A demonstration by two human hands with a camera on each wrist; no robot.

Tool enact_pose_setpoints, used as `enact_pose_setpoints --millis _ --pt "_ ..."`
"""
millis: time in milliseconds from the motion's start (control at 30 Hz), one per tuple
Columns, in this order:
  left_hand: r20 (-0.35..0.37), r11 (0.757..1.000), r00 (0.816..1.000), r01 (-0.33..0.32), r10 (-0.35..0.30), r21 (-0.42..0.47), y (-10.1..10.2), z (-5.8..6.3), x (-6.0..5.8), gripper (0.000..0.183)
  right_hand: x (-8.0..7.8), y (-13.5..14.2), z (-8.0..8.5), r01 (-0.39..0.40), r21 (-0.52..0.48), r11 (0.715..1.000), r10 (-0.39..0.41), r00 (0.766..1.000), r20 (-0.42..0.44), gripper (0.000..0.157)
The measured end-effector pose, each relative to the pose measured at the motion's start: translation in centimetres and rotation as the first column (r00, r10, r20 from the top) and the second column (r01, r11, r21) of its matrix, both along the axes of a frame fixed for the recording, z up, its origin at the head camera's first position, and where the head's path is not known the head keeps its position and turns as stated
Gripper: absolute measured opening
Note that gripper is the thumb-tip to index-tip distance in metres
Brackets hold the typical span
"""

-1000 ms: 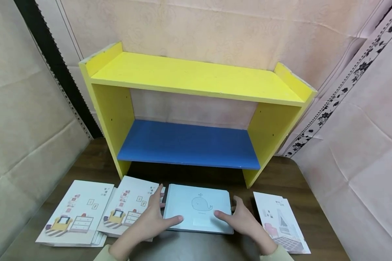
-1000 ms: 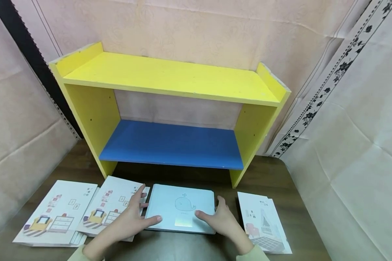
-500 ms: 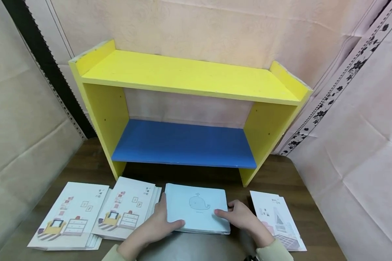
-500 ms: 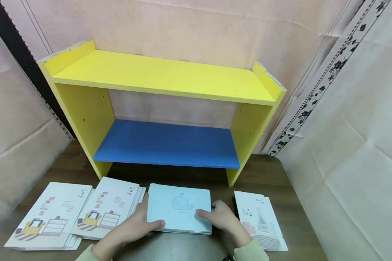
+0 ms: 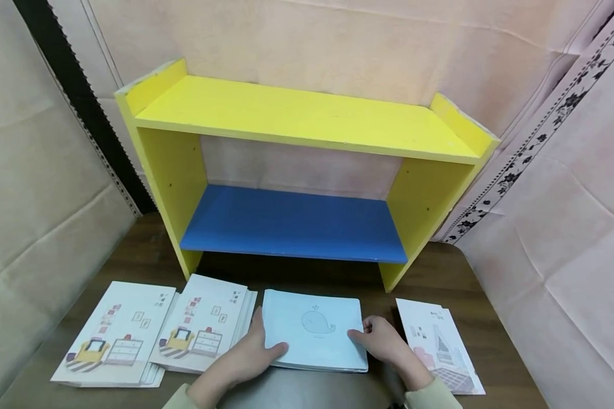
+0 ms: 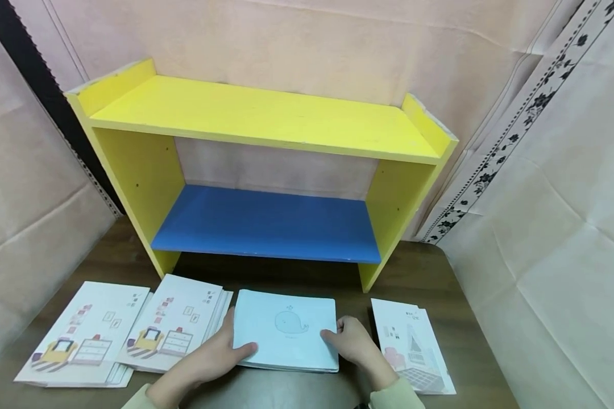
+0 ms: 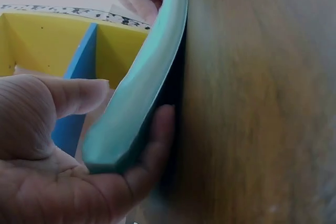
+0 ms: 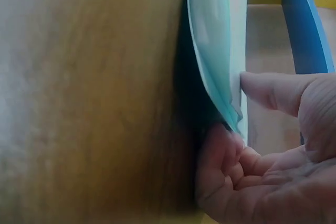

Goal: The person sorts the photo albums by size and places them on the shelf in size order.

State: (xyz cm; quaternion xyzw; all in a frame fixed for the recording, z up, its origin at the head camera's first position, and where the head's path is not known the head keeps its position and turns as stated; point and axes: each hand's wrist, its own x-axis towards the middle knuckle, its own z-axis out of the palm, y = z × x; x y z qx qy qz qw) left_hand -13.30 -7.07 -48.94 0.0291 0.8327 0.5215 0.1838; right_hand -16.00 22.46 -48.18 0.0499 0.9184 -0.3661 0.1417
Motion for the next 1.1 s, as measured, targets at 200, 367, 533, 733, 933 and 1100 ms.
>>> enact_pose_setpoints --millis 200,367,533,733,933,1100 --pt "0.009 0.993 1.000 -0.012 0.011 0.121 -0.3 0.4 0.4 0.095 0.1 0.1 -0.2 -0.026 0.030 0.999 0.027 0.999 -0.024 0.035" --pt "0.016 0.987 1.000 0.001 -0.004 0.164 -0.9 1.0 0.5 0.091 0.4 0.3 0.1 -0.041 0.034 0.999 0.042 0.999 -0.024 0.040" --pt "0.020 0.982 1.000 -0.021 0.017 0.188 -1.4 1.8 0.7 0.088 0.6 0.0 0.7 -0.046 0.008 0.999 0.046 0.998 -0.051 0.043" --pt "0.006 0.976 0.998 -0.058 0.059 0.212 -1.4 2.9 1.1 0.088 1.0 -1.5 2.2 0.039 -0.156 0.987 -0.066 0.983 -0.170 0.051" --pt "-0.024 0.960 0.995 -0.085 0.095 0.267 -1.2 4.4 1.6 0.086 1.8 -2.9 3.7 0.072 -0.325 0.943 -0.142 0.970 -0.198 0.056" --pt "-0.043 0.940 0.983 -0.159 0.180 0.302 -1.4 5.3 1.7 0.078 2.6 -3.5 4.4 0.028 -0.408 0.913 -0.113 0.976 -0.185 0.063"
